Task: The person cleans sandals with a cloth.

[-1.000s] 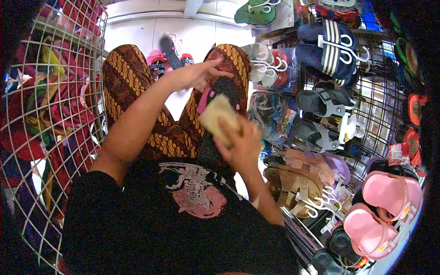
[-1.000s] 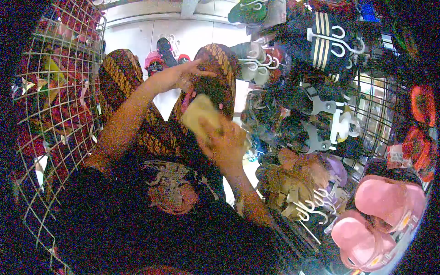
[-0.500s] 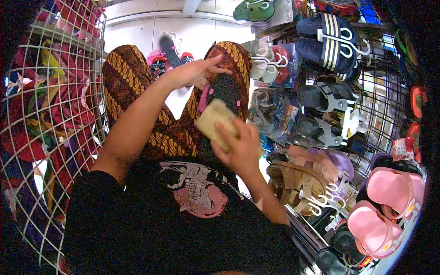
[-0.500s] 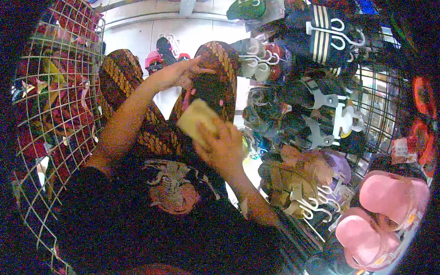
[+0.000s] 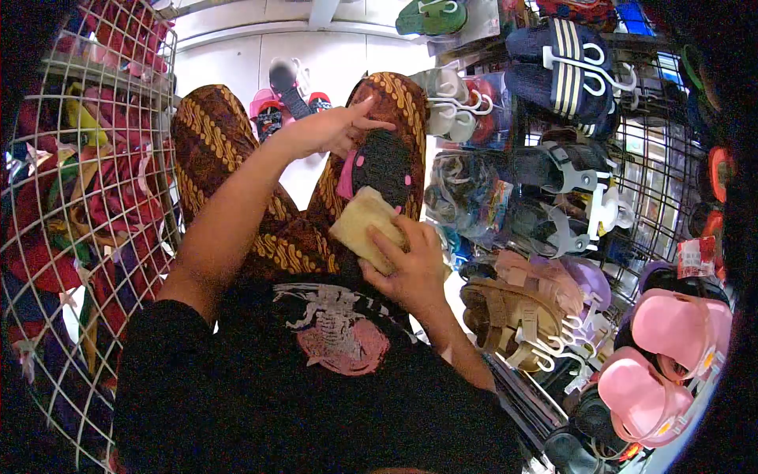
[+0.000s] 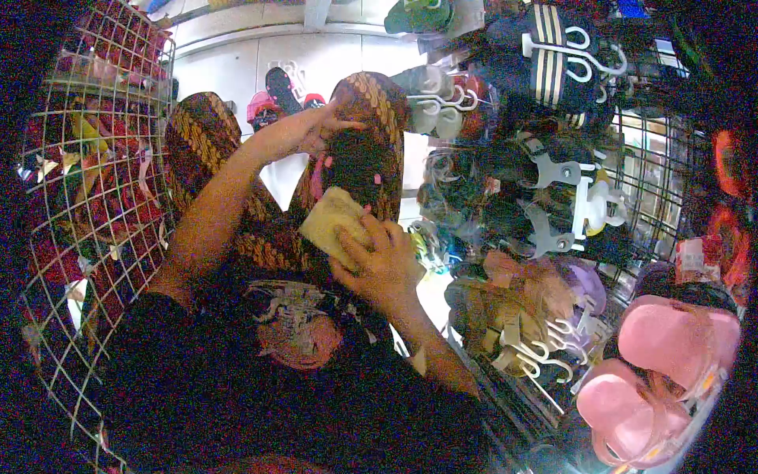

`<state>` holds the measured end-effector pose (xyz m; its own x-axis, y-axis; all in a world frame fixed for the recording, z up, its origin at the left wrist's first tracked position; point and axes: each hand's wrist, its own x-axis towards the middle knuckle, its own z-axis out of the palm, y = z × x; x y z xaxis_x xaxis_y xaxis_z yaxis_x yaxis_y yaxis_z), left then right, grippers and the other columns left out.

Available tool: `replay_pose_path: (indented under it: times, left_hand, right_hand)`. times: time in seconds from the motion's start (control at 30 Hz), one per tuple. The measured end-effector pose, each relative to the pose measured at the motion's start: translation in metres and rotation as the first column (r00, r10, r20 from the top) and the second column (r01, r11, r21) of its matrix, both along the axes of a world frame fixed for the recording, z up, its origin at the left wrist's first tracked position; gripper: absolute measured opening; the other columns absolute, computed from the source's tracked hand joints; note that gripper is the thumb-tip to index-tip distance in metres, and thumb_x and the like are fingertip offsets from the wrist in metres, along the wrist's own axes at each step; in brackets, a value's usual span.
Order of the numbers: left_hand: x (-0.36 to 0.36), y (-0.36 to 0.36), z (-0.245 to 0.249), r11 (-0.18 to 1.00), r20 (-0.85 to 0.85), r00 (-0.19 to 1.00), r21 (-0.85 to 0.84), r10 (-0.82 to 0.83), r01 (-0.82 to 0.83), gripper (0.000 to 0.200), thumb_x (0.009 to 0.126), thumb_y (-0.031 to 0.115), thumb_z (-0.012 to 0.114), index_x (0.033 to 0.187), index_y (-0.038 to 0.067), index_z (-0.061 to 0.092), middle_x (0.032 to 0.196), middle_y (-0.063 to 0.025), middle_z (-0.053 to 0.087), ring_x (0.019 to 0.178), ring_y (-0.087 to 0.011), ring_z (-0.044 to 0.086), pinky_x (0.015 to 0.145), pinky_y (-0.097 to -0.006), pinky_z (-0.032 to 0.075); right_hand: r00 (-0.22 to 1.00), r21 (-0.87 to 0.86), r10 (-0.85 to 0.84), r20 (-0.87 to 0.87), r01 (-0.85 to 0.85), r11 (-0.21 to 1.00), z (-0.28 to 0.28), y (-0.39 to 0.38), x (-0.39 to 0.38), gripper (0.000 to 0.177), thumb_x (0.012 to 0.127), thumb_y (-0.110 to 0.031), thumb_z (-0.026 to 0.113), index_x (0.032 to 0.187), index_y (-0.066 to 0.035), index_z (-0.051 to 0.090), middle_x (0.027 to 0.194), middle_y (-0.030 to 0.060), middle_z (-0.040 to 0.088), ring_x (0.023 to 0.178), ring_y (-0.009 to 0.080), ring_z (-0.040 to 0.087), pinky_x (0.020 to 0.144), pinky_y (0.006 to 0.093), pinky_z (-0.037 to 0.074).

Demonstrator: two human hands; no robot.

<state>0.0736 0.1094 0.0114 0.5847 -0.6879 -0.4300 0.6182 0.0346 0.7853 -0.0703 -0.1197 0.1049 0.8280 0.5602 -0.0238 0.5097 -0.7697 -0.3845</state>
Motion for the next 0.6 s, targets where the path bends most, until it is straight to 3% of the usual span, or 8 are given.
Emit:
replay_pose_path:
  times: [0.03,0.13,0.17,0.27,0.33,0.4,0.5,0.6]
  left_hand:
    - [0.002,-0.001,0.0,0.999,-0.073,0.997,-0.049,-0.019,0.016,0.078,0.095,0.069,0.027,0.142,0.01,0.047,0.133,-0.0174,0.055,0.118,-0.0312,0.055,0.099,-0.0381,0.044]
    - [0.0,-0.013,-0.005,0.993,-0.056,0.995,-0.09,0.077,-0.082,0.079,0.094,0.07,0.029,0.141,0.009,0.048,0.129,-0.0161,0.057,0.113,-0.0277,0.058,0.096,-0.0373,0.046]
    - [0.001,-0.014,-0.014,0.995,-0.041,0.998,-0.085,0.057,-0.06,0.079,0.094,0.07,0.03,0.141,0.009,0.048,0.129,-0.0157,0.057,0.112,-0.0266,0.059,0.095,-0.0369,0.046]
    - [0.003,-0.014,-0.033,0.993,-0.051,0.996,-0.097,0.067,-0.072,0.081,0.093,0.071,0.03,0.141,0.007,0.048,0.126,-0.0142,0.059,0.107,-0.0236,0.06,0.092,-0.0354,0.048]
    - [-0.001,-0.018,-0.025,0.977,-0.128,0.982,-0.144,0.14,-0.158,0.084,0.093,0.072,0.029,0.14,0.006,0.048,0.123,-0.0131,0.061,0.102,-0.0221,0.061,0.09,-0.034,0.048]
    - [0.005,-0.015,-0.04,0.964,-0.166,0.985,-0.248,0.052,-0.092,0.085,0.092,0.073,0.027,0.138,0.006,0.05,0.12,-0.0118,0.063,0.095,-0.0192,0.06,0.084,-0.0302,0.048]
    - [0.01,-0.012,-0.043,0.97,-0.182,0.983,-0.232,0.031,-0.073,0.085,0.092,0.074,0.026,0.138,0.007,0.052,0.119,-0.0108,0.063,0.092,-0.0174,0.058,0.079,-0.0289,0.047]
    - [0.008,-0.013,-0.033,0.98,-0.127,0.992,-0.193,0.017,-0.041,0.086,0.092,0.074,0.026,0.135,0.005,0.053,0.117,-0.011,0.063,0.098,-0.0182,0.06,0.084,-0.0301,0.047]
  right_hand:
    - [1.0,-0.031,0.005,0.026,-0.004,1.0,0.002,-0.002,0.001,0.05,0.068,-0.029,0.08,0.114,-0.02,0.066,0.115,0.0123,0.055,0.101,0.0337,0.053,0.084,0.0447,0.047]
    - [0.963,-0.026,-0.14,0.228,0.15,0.988,-0.017,0.004,0.038,0.048,0.069,-0.029,0.079,0.114,-0.018,0.065,0.112,0.0132,0.054,0.1,0.0347,0.053,0.084,0.0459,0.047]
    - [0.947,0.023,-0.233,0.222,0.234,0.972,-0.025,0.009,0.055,0.043,0.071,-0.029,0.078,0.11,-0.015,0.066,0.109,0.0145,0.054,0.099,0.0361,0.052,0.084,0.0464,0.046]
    - [0.944,0.083,-0.304,0.131,0.295,0.952,-0.02,0.02,0.086,0.042,0.073,-0.029,0.077,0.11,-0.013,0.066,0.11,0.0159,0.054,0.099,0.0374,0.052,0.085,0.0467,0.046]
    - [0.972,-0.026,-0.201,0.118,0.206,0.978,-0.013,0.022,0.068,0.045,0.07,-0.03,0.078,0.111,-0.015,0.066,0.112,0.0156,0.054,0.1,0.0358,0.052,0.087,0.0461,0.046]
    - [0.998,-0.113,-0.012,0.06,0.019,0.993,0.0,0.02,0.036,0.047,0.068,-0.03,0.079,0.111,-0.015,0.066,0.112,0.0152,0.055,0.101,0.0349,0.052,0.088,0.0457,0.046]
    - [0.995,-0.068,0.04,-0.09,-0.046,0.997,0.009,0.011,0.013,0.05,0.067,-0.03,0.08,0.113,-0.016,0.066,0.114,0.0149,0.055,0.102,0.0347,0.053,0.089,0.0454,0.046]
    - [0.988,-0.1,-0.088,0.127,0.101,0.99,-0.003,0.013,0.043,0.051,0.067,-0.03,0.08,0.114,-0.016,0.065,0.113,0.0153,0.055,0.102,0.0353,0.053,0.089,0.0449,0.046]
